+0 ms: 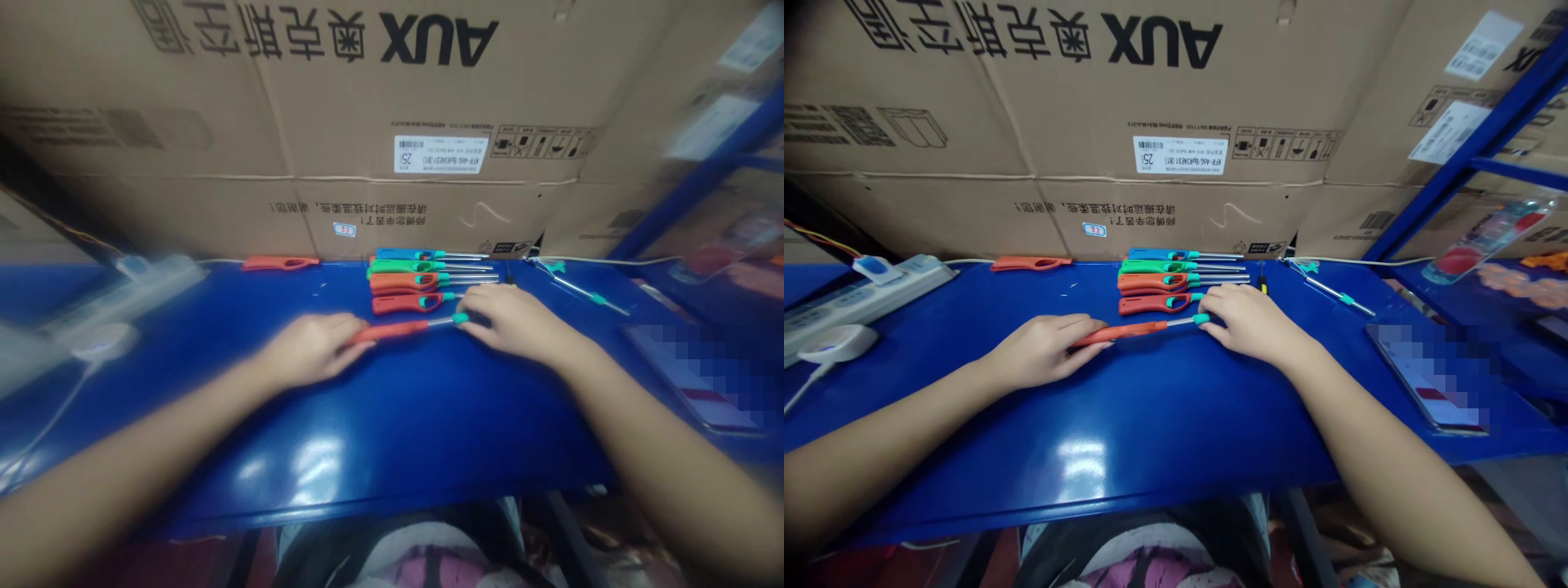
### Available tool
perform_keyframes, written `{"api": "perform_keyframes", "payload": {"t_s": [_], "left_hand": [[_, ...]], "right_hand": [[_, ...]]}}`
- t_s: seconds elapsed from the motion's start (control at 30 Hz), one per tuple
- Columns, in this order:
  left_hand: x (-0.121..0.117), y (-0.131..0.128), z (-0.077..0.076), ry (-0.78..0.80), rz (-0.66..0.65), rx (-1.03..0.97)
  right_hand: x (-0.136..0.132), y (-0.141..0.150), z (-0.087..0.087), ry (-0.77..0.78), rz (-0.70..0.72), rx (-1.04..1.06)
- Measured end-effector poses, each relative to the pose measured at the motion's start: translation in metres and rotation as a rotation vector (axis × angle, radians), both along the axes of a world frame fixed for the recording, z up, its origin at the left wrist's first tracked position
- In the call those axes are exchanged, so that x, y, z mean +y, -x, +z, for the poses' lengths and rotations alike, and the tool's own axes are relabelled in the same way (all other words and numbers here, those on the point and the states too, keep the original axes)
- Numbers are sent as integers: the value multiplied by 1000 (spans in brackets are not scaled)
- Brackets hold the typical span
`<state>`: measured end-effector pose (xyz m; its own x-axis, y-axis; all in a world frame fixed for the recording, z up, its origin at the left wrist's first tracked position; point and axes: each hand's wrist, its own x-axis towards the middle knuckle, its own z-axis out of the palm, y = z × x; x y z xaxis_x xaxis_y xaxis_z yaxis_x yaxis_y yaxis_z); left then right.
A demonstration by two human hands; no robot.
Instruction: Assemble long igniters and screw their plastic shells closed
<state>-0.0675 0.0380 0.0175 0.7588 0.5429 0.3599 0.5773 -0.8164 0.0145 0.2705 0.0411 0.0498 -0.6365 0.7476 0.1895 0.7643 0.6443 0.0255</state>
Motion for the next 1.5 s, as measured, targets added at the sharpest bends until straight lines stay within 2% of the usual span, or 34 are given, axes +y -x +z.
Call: {"api": "perform_keyframes", "payload": {"t_s": [0.17,0.27,0.37,0.53,0.57,0.63,0.73,0.93,1.13,1.23,1.33,1.5], "left_hand": [[-2,0,0,52,-12,-48],[-8,-6,1,152,-39,-118],[-15,-14,4,359,-16,-232],[-17,-20,7,936,83,-461],[-16,-19,7,1015,81,-487],[-15,-19,6,1075,70,-509],[-16,-17,5,972,56,-468],[-20,-14,5,419,-82,-260],[-17,-12,-4,149,-105,-101],[-12,-13,-5,97,-42,13],[-7,-14,-1,128,1,92],[-4,-13,5,208,27,106]], "right_hand": [[1,2,-3,-41,129,47],[-6,13,-9,-58,223,86],[-12,24,-16,-112,302,94],[-18,30,-19,-199,318,199],[-19,31,-18,-204,317,207],[-21,31,-17,-212,326,189],[-24,33,-16,-209,337,144],[-26,35,-21,-151,324,82],[-24,35,-22,-72,293,27],[-22,35,-20,6,241,35],[-19,32,-18,84,149,76],[-11,19,-11,78,64,98]]}}
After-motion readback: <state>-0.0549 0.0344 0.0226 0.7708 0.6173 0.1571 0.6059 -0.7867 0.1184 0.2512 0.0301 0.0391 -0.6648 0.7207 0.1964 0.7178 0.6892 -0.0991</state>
